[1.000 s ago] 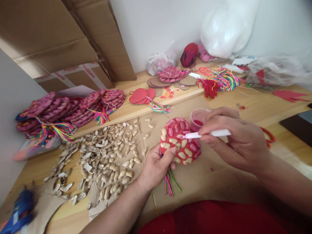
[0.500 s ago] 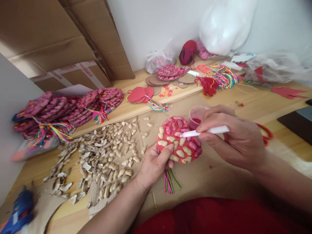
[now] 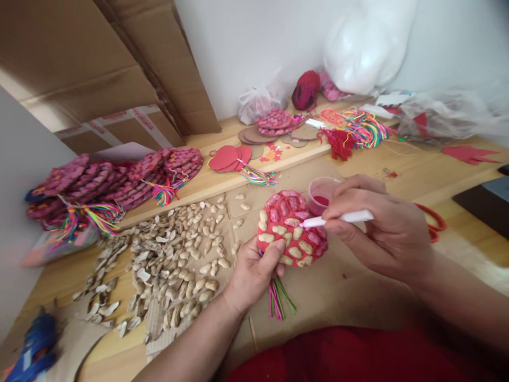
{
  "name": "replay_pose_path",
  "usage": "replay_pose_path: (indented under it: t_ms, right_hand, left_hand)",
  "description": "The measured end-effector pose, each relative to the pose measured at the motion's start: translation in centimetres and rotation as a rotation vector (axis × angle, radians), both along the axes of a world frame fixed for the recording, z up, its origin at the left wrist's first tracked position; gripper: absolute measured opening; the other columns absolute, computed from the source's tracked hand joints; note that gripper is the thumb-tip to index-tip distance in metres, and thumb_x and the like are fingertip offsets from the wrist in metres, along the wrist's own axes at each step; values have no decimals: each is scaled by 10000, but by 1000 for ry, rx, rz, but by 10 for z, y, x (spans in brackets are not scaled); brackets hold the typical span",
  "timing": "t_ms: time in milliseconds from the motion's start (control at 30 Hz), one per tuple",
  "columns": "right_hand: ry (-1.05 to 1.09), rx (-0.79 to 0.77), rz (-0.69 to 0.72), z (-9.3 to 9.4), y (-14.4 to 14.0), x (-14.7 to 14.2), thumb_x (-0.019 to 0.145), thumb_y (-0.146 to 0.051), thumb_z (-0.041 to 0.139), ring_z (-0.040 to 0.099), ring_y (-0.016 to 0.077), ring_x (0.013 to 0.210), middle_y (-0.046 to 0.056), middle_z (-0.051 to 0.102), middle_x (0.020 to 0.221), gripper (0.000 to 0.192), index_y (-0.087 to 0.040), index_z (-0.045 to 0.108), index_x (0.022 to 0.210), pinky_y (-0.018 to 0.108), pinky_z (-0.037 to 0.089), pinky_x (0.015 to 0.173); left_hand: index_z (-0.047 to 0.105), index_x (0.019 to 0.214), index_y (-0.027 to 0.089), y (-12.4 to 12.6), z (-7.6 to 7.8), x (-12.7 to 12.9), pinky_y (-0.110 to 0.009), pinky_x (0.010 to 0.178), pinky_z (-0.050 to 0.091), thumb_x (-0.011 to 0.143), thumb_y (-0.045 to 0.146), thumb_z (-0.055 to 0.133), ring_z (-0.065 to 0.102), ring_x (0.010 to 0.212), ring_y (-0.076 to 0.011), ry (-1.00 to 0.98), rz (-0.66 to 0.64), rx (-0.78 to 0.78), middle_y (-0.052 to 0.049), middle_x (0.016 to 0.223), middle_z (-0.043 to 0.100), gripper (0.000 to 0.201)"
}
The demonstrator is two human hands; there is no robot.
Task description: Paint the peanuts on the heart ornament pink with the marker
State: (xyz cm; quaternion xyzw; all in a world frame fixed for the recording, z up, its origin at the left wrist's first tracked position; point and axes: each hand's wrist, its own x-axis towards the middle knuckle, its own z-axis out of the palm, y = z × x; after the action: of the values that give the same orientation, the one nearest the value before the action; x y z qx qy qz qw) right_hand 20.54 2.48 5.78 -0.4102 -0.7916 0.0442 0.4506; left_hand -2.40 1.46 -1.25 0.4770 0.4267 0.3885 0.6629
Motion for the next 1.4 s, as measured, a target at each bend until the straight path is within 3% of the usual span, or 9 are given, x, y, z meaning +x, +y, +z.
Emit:
replay_pose_path:
  t_ms: [167, 333, 567, 733, 933, 1067, 1400]
  right_hand:
    - [39, -19, 17, 1, -2, 1, 907, -275, 659, 665, 213, 912, -5, 691, 912, 86, -312, 649, 984, 417, 510, 861]
    - [53, 10, 14, 3, 1, 1, 897, -240, 661, 641, 191, 836, -24, 672, 820, 63, -292, 640, 925, 393, 491, 797]
    - [83, -16, 78, 4, 1, 0, 883, -197, 670, 633, 193, 885, -10, 673, 855, 120, -281, 647, 965, 408, 514, 866]
    - [101, 28, 36, 5, -1, 2, 876, -183, 672, 637, 185, 900, -14, 667, 800, 107, -271, 648, 930, 373, 504, 845]
    - [-13, 51, 36, 4, -3, 2, 873, -248, 690, 666, 223, 981, -2, 703, 834, 117, -278, 647, 979, 417, 516, 870]
    - [19, 55, -15, 5, -4, 0, 882, -257, 678, 667, 234, 979, -8, 702, 816, 98, -307, 650, 961, 428, 534, 854]
    - [36, 43, 12, 7, -4, 0, 870, -233, 678, 675, 243, 970, -6, 704, 797, 109, -301, 648, 949, 433, 541, 848]
  left_hand:
    - [540, 663, 188, -1, 7, 2, -213, 477, 312, 892, 583, 687, 390, 459, -72, 31, -15, 7, 52, 518, 517, 479]
    - [541, 665, 192, -1, 9, 4, -214, 482, 317, 874, 594, 698, 393, 465, -77, 14, 17, -16, 48, 526, 524, 480]
    - [553, 629, 185, -3, 16, 4, -216, 498, 342, 869, 611, 697, 407, 485, -82, 84, -20, 68, 39, 543, 521, 510]
    - [556, 654, 187, -3, 12, 3, -215, 510, 351, 900, 594, 672, 400, 488, -79, 87, -10, 85, 42, 551, 525, 490]
    - [560, 655, 183, -3, 10, 3, -217, 522, 363, 911, 583, 666, 412, 504, -84, 102, 0, 115, 35, 564, 533, 486]
    - [562, 650, 186, -3, 12, 4, -217, 515, 370, 897, 594, 676, 427, 506, -91, 118, 4, 122, 34, 560, 528, 491]
    - [568, 683, 191, -3, 8, 4, -217, 507, 359, 909, 589, 657, 424, 518, -96, 129, 0, 137, 32, 581, 535, 467]
